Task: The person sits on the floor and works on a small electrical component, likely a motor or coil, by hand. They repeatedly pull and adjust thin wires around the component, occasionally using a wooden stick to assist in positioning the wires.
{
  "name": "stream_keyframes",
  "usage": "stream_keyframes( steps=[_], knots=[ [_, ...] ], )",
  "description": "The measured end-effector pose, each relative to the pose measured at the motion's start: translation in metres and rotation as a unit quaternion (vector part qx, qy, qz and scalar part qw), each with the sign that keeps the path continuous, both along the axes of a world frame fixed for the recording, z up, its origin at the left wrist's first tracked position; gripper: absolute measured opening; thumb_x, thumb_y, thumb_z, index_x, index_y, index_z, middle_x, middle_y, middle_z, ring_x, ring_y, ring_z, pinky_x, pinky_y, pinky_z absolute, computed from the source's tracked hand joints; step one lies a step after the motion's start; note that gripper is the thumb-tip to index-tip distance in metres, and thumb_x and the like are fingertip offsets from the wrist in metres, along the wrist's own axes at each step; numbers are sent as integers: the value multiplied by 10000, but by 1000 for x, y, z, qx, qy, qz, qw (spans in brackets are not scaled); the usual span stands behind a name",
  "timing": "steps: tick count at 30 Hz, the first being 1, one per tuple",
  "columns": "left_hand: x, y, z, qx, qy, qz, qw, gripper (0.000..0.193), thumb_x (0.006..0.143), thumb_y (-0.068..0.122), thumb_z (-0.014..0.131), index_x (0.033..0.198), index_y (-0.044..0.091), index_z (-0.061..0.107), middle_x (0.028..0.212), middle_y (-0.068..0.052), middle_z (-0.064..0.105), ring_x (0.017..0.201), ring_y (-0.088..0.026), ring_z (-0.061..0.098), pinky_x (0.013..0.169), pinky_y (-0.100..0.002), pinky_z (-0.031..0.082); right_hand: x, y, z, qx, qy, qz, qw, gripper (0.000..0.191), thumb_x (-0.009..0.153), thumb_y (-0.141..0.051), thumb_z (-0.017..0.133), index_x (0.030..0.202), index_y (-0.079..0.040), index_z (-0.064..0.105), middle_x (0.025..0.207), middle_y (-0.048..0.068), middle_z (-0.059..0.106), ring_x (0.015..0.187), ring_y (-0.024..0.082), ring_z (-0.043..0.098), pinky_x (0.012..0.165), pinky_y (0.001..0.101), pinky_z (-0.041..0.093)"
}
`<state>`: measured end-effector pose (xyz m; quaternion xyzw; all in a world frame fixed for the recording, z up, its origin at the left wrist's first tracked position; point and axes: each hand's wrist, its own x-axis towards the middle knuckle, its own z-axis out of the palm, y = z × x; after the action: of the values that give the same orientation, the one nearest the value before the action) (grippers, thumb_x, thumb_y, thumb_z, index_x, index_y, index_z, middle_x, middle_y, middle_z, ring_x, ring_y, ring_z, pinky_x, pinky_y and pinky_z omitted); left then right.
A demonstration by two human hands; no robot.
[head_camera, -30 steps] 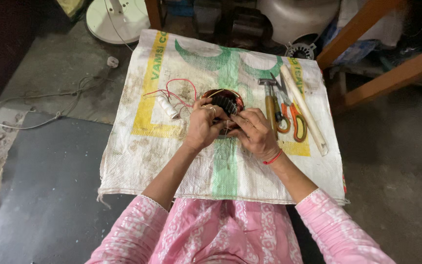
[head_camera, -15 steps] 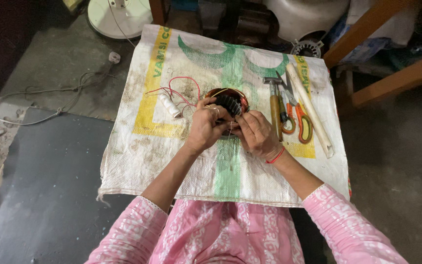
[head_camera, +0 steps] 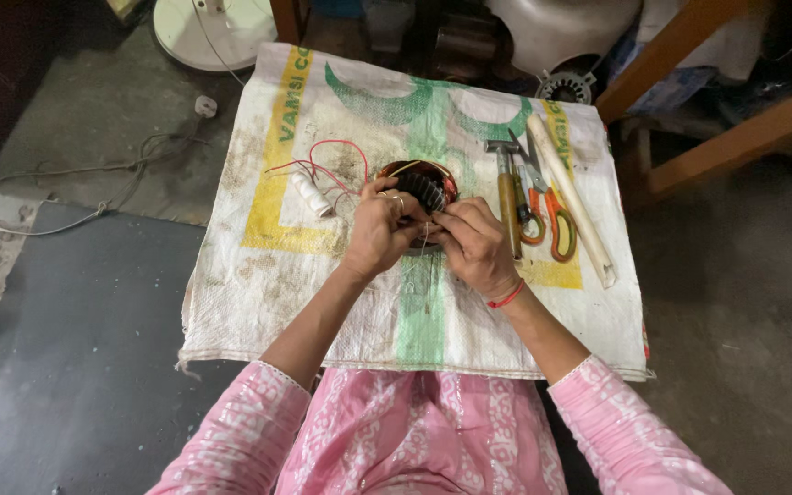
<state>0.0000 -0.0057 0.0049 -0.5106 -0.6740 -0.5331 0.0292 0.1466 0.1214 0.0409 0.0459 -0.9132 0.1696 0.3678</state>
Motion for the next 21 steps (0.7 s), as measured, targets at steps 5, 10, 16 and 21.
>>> stream_keyframes(
  steps=[5, 10, 16, 21],
  knots=[
    [-1, 4, -3, 14, 0, 24, 1000, 159, 705, 170, 876, 800, 118, 759, 767, -40, 737, 886, -229, 683, 1115, -437, 377, 15, 1, -3, -63, 35, -42, 996, 448, 819, -147, 836, 1182, 73, 695, 1101, 185, 672, 1026, 301, 655, 883, 371, 555],
    [-5, 5, -4, 10, -6, 6, 1000, 189, 704, 230, 898, 772, 119, 761, 772, -48, 738, 895, -257, 670, 1101, -429, 389, 47, -6, -19, -222, 24, -101, 969, 167, 1017, -68, 685, 1166, -35, 752, 1075, 123, 746, 976, 194, 729, 850, 299, 594],
    [-5, 7, -5, -5, -18, 14, 1000, 210, 709, 259, 898, 751, 113, 753, 734, -45, 719, 842, -250, 673, 1112, -440, 393, 51, -20, -26, -289, -45, -121, 949, 269, 908, -6, 700, 1177, -13, 718, 880, 89, 740, 777, 135, 712, 706, 269, 563],
    [-5, 7, -6, 0, -1, 19, 1000, 177, 720, 241, 875, 765, 117, 756, 762, -27, 741, 903, -250, 672, 1105, -434, 394, 45, -24, -27, -297, -43, -135, 944, 228, 887, -23, 725, 1109, -22, 675, 822, 72, 748, 719, 123, 721, 664, 259, 564]
  ],
)
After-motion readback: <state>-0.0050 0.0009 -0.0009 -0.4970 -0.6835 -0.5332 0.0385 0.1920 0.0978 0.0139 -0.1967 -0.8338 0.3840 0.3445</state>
